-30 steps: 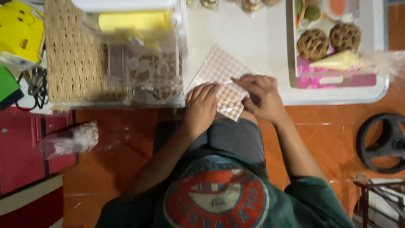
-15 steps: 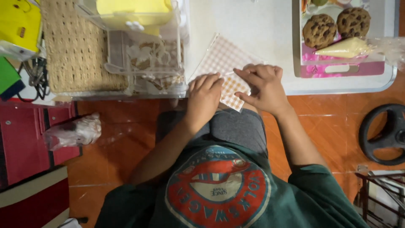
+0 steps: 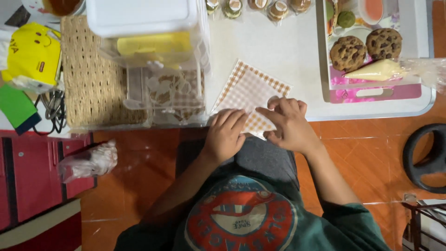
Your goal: Folding a checkered paper sheet into a triangular packaging pouch
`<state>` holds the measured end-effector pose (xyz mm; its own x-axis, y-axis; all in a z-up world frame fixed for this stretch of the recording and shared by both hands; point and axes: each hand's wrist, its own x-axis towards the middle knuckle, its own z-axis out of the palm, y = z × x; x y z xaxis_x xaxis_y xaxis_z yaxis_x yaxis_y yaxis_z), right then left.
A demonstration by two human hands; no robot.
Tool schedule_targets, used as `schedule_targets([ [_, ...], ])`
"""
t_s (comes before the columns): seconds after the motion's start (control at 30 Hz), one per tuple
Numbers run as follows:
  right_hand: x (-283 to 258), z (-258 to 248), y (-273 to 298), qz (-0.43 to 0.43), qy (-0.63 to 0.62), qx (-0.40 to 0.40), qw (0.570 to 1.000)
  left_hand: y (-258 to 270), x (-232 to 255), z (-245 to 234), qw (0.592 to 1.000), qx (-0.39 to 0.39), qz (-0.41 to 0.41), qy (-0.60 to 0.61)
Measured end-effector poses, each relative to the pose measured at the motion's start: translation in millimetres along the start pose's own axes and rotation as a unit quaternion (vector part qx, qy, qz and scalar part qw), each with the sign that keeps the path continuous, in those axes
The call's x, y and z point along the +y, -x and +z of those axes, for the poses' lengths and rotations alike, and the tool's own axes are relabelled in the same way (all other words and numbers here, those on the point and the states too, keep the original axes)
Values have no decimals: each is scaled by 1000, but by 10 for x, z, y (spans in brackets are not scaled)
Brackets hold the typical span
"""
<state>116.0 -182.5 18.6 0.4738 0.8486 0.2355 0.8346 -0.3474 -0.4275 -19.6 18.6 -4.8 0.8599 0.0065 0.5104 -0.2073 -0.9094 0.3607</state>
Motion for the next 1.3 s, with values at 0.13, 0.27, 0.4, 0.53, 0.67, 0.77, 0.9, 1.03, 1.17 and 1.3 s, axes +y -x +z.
schedule_targets([
  [0.13,66,-35,22,-2,-16,4,1000,-97,-21,-76,1000,6,12,9],
  [0.27,150,-17,-8,25,-56,13,998,-157,-19,-87,999,33,-8,15],
  [0.4,-31,-262,-223,105,-139,13,985,-104,-72,-25,997,38,-68,-23],
  [0.53,251,8,-56,181,-93,45,978,-113,-119,57,994,40,-62,-80],
  [0.67,237,3,-101,214,-51,60,974,-286,-93,81,991,76,-48,-94],
  [0.77,164,-53,-174,224,-48,60,972,-310,-80,80,994,56,-59,-80],
  [0.9,88,-222,-305,178,-120,54,975,-293,-58,31,987,-18,-151,44],
  [1.03,33,-413,-391,127,-166,18,978,-304,-41,-52,975,-50,-165,138],
  [1.17,-5,-497,-404,134,-248,-55,958,-208,-170,26,962,-38,-163,216],
  [1.3,-125,-610,-534,196,-289,-94,932,-144,-146,59,958,-64,-204,193],
])
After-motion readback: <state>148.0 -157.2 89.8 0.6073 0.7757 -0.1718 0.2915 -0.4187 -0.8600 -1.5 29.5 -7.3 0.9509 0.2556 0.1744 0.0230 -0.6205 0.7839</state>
